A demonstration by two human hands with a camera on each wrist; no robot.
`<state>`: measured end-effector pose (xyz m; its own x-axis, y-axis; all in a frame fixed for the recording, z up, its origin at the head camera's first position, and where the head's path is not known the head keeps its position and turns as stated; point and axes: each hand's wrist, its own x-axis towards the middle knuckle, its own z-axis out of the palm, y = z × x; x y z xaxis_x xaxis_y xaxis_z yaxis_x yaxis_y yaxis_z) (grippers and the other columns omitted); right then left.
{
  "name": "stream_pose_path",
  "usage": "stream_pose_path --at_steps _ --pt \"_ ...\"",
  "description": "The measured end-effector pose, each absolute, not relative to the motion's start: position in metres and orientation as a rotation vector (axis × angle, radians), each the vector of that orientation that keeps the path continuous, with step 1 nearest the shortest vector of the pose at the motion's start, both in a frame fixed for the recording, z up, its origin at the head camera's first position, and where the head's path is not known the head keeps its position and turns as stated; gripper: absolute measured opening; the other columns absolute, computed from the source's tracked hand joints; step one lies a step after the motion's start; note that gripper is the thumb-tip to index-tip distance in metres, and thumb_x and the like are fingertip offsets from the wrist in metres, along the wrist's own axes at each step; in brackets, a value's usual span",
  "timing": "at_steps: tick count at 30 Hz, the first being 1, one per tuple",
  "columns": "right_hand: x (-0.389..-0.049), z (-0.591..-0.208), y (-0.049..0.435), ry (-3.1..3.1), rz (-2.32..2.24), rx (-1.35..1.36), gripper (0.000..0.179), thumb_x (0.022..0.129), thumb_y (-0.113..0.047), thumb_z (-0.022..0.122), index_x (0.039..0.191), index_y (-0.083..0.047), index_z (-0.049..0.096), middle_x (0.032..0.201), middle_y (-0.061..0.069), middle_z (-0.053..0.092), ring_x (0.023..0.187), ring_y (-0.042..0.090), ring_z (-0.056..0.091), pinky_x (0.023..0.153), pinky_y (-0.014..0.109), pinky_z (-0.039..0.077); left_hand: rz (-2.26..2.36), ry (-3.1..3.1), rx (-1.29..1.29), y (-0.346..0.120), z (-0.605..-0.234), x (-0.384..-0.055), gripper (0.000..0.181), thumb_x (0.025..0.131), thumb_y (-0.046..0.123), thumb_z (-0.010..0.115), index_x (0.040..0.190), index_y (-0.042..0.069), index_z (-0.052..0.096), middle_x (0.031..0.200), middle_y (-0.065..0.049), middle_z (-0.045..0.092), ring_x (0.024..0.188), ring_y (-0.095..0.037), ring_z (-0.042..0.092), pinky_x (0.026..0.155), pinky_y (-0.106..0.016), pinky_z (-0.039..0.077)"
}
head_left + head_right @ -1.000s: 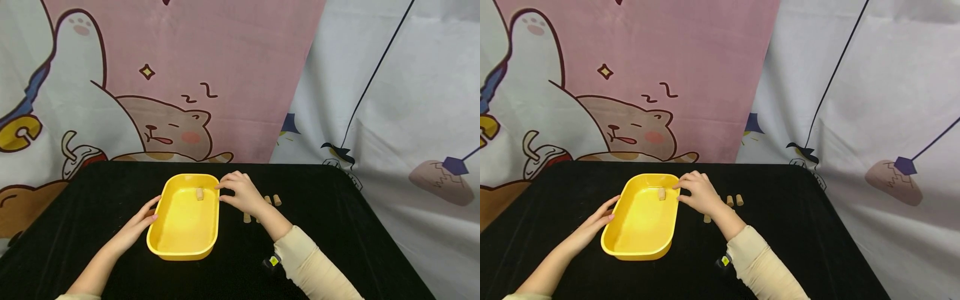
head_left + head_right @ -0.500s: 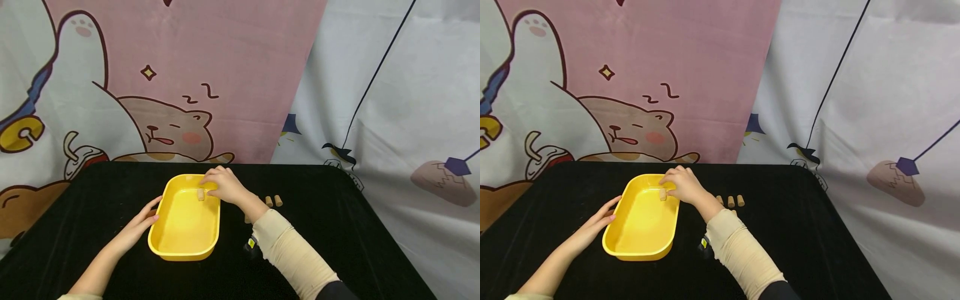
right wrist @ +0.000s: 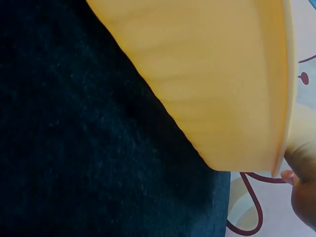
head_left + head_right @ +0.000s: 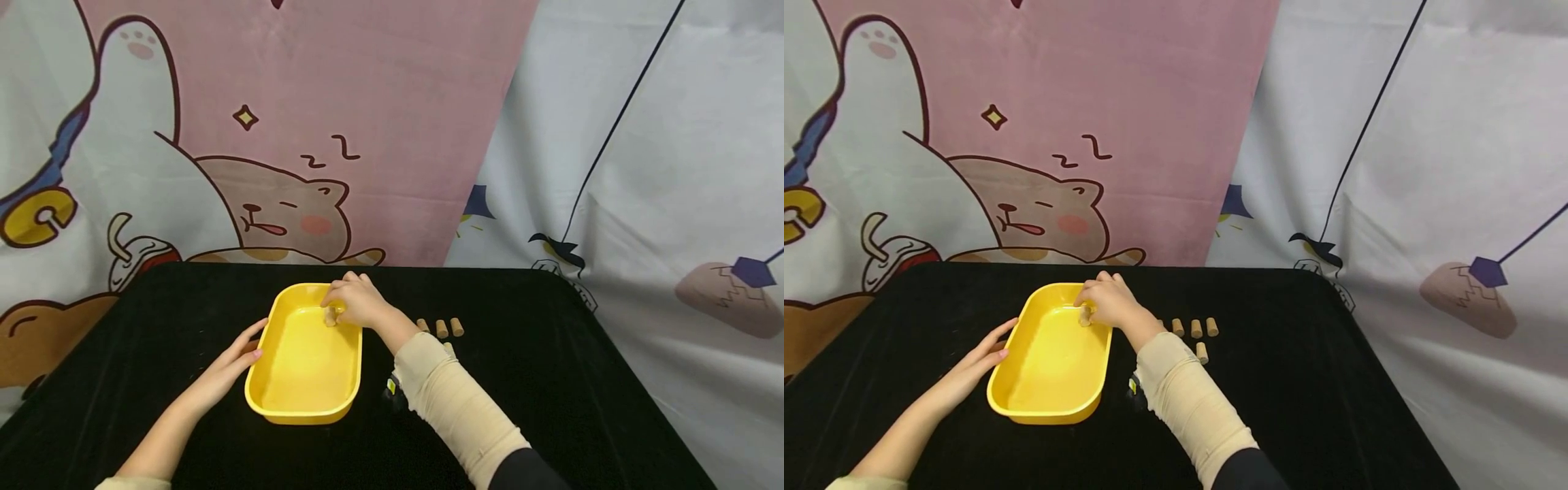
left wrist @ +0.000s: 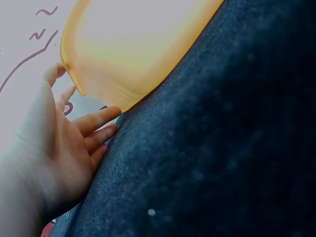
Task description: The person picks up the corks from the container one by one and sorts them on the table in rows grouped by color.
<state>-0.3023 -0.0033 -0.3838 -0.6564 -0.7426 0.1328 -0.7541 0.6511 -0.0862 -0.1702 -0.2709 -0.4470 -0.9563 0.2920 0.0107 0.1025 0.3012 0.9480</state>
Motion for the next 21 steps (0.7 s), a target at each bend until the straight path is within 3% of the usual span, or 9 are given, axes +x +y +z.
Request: stream_pose_path --at_steps 11,21 --pt "-0.307 -0.389 -0.015 -2.830 0.132 1.219 0.030 0.081 -0.030 0.077 0.110 -0.032 0.073 0.113 -0.016 0.064 0.092 0.012 0.039 0.077 0.029 0.028 1.721 2.421 0.372 -0.272 -0.449 -0.171 0.057 0.104 0.030 0.038 0.154 0.018 0.014 0.145 -0.034 0.029 0.123 -0.048 0.043 0.094 -0.061 0.040" --pt "-0.309 -0.391 -0.024 -2.805 -0.051 1.187 0.019 0.087 -0.027 0.071 0.103 -0.035 0.075 0.098 -0.022 0.065 0.086 0.013 0.037 0.074 0.029 0.026 1.723 2.423 0.361 -0.271 -0.449 -0.171 0.057 0.103 0.030 0.038 0.154 0.018 0.014 0.145 -0.033 0.029 0.124 -0.048 0.041 0.094 -0.061 0.039"
